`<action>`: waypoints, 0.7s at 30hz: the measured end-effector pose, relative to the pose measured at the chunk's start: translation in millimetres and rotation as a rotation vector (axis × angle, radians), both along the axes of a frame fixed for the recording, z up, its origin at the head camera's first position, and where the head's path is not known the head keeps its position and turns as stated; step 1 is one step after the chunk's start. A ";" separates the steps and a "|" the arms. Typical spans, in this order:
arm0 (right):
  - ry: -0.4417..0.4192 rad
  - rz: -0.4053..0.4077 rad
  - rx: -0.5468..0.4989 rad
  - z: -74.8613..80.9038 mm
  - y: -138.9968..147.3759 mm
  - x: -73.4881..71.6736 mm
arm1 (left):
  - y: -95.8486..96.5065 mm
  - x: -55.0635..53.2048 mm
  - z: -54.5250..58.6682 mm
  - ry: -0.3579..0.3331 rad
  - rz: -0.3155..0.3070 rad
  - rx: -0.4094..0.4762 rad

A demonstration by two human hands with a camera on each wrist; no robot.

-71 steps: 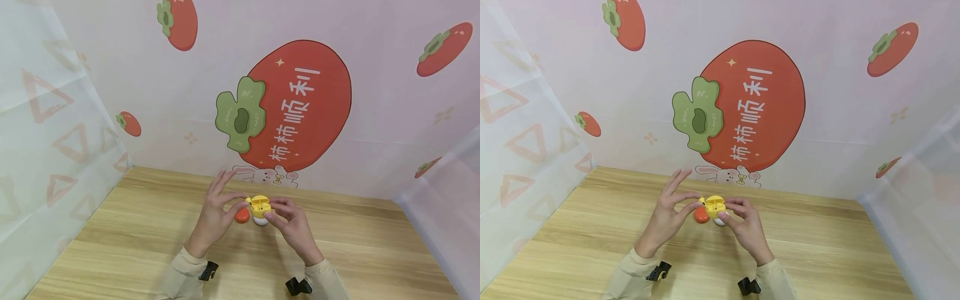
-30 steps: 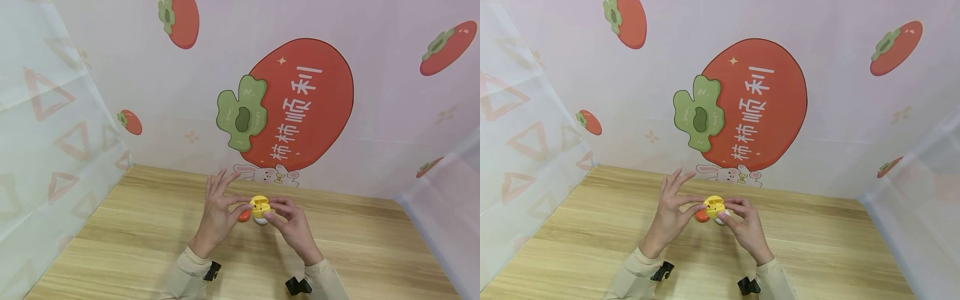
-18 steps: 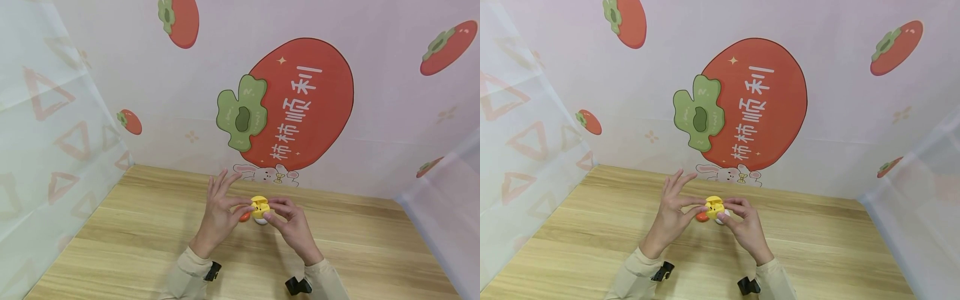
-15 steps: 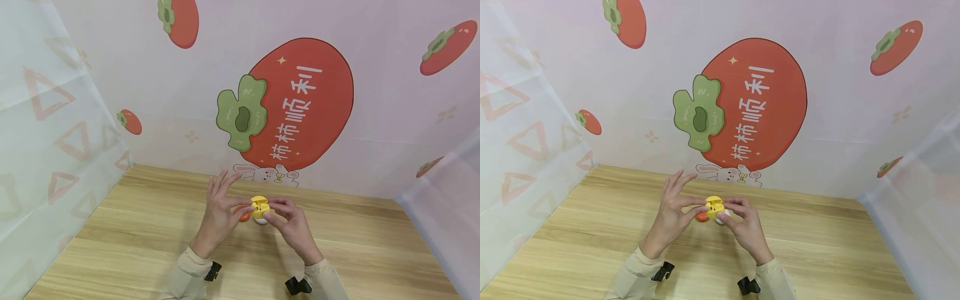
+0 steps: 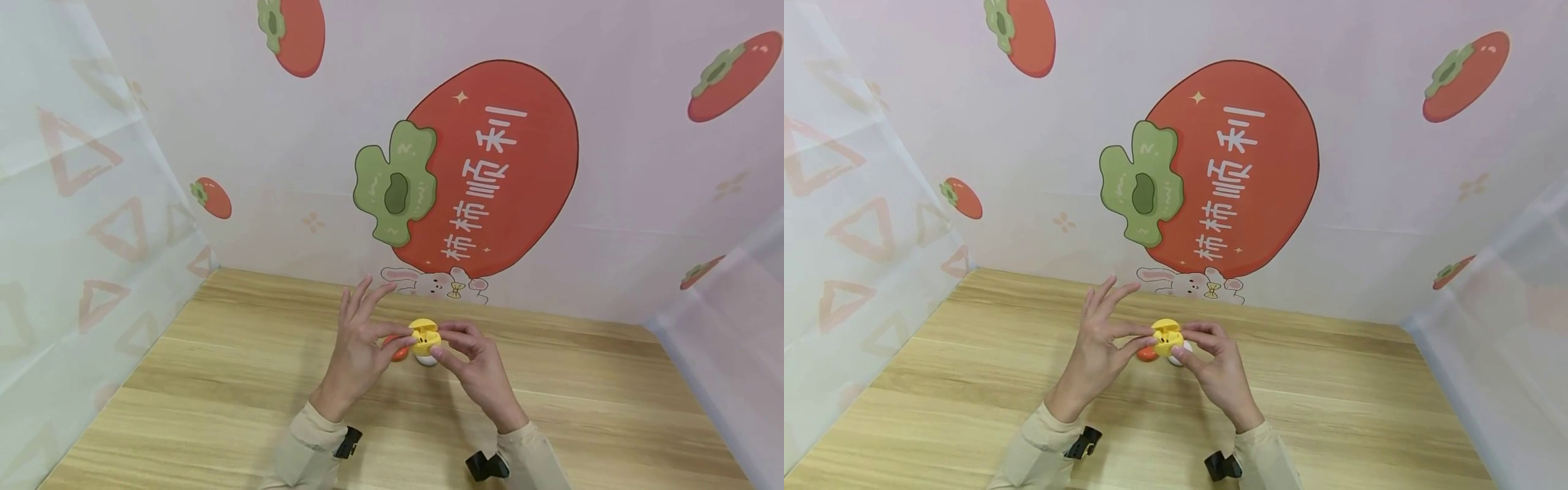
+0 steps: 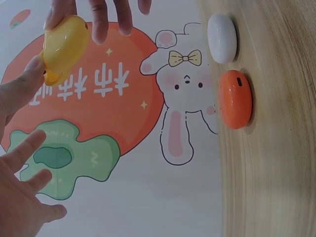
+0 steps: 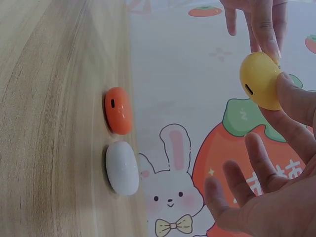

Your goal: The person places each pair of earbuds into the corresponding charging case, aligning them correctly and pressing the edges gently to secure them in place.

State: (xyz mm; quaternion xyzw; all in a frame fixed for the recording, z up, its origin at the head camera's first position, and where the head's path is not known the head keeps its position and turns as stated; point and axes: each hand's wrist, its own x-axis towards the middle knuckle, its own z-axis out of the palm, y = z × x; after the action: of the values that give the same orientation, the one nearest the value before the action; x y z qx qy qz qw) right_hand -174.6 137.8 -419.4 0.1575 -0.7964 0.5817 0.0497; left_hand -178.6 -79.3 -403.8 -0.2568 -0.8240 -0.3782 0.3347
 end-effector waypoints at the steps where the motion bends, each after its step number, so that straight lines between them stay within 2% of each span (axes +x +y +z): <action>1: -0.001 0.000 -0.002 0.0 0.0 0.0 | 0.2 -0.2 -0.1 0.002 0.000 -0.001; 15: -0.011 -0.014 0.005 0.8 0.1 -0.3 | 0.9 0.8 0.2 -0.024 0.005 -0.021; 21: -0.011 -0.016 0.018 -0.2 0.7 -1.7 | -1.4 -0.1 2.0 -0.043 -0.011 0.042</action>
State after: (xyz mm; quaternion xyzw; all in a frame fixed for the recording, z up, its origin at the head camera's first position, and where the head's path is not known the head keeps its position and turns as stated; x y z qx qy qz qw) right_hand -176.3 138.5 -419.6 0.1483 -0.8031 0.5750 0.0484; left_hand -178.7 -80.7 -401.8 -0.2461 -0.8215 -0.4026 0.3202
